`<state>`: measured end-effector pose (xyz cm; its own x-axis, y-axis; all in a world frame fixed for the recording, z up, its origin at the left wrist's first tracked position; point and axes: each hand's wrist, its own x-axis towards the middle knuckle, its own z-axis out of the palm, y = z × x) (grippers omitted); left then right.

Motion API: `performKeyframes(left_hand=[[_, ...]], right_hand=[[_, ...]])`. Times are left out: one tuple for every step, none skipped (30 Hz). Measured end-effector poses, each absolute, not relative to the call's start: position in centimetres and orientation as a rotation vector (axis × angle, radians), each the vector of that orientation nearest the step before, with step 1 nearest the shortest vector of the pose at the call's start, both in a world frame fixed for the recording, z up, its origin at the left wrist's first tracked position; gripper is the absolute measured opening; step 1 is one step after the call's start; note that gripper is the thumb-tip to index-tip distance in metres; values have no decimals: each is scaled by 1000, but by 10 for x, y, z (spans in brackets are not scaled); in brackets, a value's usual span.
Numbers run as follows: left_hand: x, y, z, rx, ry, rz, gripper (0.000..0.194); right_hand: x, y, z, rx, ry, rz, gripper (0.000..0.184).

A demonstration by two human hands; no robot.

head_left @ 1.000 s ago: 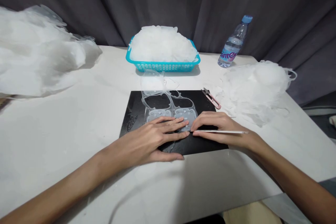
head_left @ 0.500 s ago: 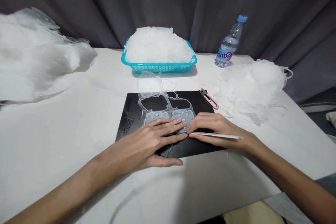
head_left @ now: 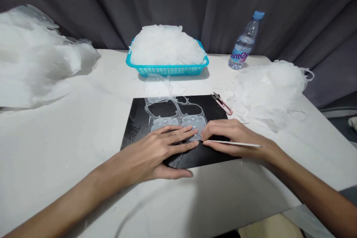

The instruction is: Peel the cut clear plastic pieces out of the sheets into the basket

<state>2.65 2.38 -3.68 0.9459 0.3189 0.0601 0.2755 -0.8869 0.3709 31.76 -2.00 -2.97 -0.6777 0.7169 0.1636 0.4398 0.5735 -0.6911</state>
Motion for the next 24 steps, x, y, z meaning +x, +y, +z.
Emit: performKeyframes(left_hand=[[27,23,-37,2738,428,168,72],[27,23,-37,2739,424,170,73],[27,22,-36,2740,417,173,76],[27,22,-36,2741,408,178,78],[27,21,-36,2743,400,184,80],[27,21,-36,2745,394,188,82],[27,21,-36,2748,393,191,83],[27,21,-36,2751,393,193,83],[27,21,-36,2753,393,197,83],[27,21,-37,2753,395,200,83],[27,21,-37,2748,398,206,83],[27,21,-37,2740,401,214,83],[28,20,-37,2728,406,222,82],[28,20,-37,2715,412,229,81],[28,20,-36,2704,418,232,79],[28,20,-36,2696,423,232,77],[28,19,-35,2690,425,233,75],[28,19,-34,2688,423,234,74],[28,19,-34,2687,421,238,73],[28,19,-34,2688,415,243,73],[28,20,-34,2688,412,247,73],[28,20,-35,2691,413,246,73],[28,21,-35,2696,414,241,73],[28,21,-35,2702,418,230,73]], right_hand=[[317,-20,-30,-908,-2394,843,15],[316,-20,-30,-887,-2409,801,15],[315,-19,-31,-868,-2423,757,15],[314,-19,-31,-853,-2436,717,16],[313,-19,-32,-842,-2445,683,15],[312,-19,-32,-835,-2455,656,15],[311,-19,-33,-831,-2466,635,15],[311,-19,-33,-831,-2477,617,15],[310,-19,-34,-833,-2488,600,15],[310,-19,-34,-837,-2494,581,15],[310,-19,-34,-838,-2499,561,15],[309,-20,-34,-841,-2503,544,16],[309,-20,-34,-843,-2504,528,16],[309,-20,-34,-846,-2505,515,16],[309,-20,-34,-847,-2506,505,16],[309,-20,-34,-849,-2509,497,16],[309,-20,-34,-852,-2510,491,16],[308,-21,-34,-857,-2512,486,16],[308,-21,-33,-857,-2515,481,17],[308,-21,-33,-858,-2516,477,17],[308,-21,-33,-856,-2517,475,17],[308,-22,-32,-856,-2516,473,18],[308,-22,-32,-857,-2516,473,18],[308,-22,-31,-860,-2519,480,18]])
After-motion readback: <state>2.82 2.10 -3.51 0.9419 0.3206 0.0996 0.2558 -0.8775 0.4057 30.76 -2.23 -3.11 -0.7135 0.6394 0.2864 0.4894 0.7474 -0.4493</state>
